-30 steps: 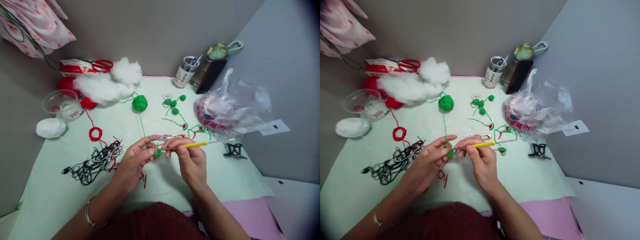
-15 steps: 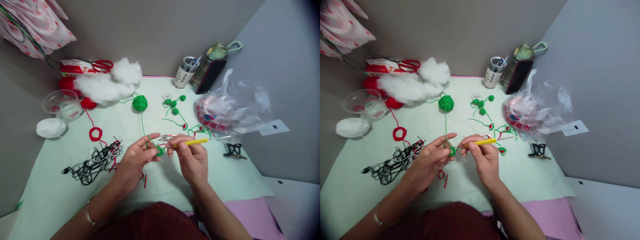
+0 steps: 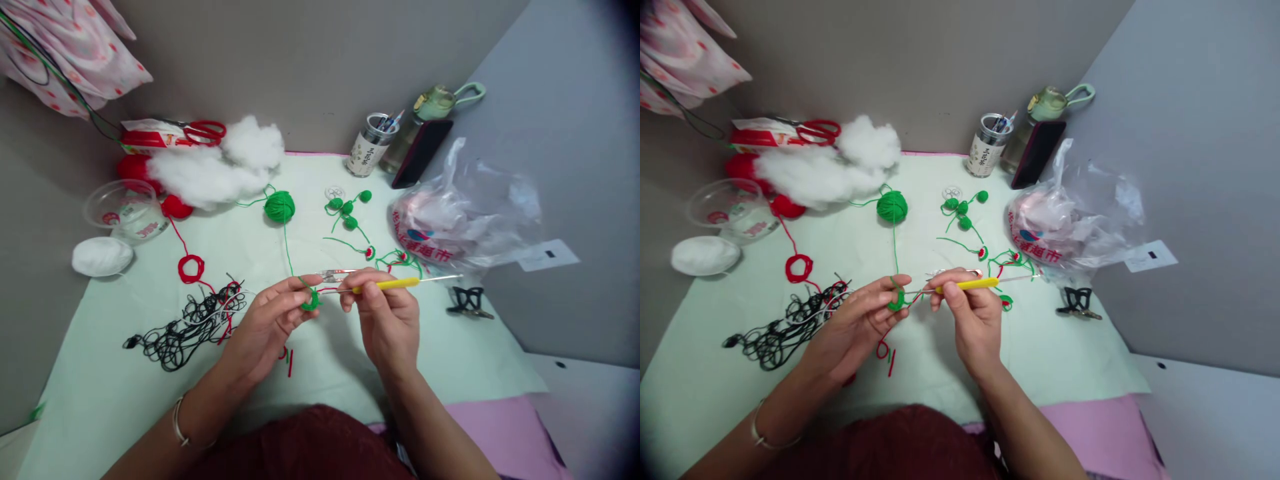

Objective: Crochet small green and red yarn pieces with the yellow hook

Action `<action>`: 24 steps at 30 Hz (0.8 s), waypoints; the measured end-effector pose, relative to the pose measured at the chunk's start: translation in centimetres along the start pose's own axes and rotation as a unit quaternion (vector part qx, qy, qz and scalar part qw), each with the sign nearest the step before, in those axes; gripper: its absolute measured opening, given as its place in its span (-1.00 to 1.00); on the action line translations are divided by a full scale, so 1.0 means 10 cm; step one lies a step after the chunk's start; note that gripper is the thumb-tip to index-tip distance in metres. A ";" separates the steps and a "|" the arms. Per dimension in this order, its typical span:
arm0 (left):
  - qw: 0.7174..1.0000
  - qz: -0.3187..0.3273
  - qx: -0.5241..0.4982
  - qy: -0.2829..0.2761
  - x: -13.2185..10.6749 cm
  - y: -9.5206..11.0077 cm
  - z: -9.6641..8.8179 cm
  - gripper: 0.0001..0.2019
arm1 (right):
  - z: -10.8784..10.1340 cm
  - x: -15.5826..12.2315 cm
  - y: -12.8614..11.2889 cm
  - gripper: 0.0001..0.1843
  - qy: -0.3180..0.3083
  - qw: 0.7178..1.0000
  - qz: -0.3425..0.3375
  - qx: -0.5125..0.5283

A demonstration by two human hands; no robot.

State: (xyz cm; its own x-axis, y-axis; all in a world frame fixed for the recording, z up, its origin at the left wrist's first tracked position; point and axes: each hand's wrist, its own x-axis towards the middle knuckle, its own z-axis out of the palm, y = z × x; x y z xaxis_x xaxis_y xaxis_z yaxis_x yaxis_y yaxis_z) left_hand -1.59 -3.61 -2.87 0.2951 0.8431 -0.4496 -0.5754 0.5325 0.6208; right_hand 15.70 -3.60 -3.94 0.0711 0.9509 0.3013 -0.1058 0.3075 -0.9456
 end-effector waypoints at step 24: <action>0.995 0.030 0.089 -0.010 -0.02 -0.07 -0.02 -0.66 | 0.04 0.00 0.01 -0.80 -0.064 0.996 0.046 0.047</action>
State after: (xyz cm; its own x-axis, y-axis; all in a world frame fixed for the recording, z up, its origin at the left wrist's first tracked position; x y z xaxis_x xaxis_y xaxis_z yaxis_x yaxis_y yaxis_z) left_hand -1.36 -4.14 -3.34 0.2813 0.8738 -0.3966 -0.4478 0.4851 0.7511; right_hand 15.29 -3.56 -3.94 -0.0696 0.9700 0.2328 -0.1990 0.2152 -0.9561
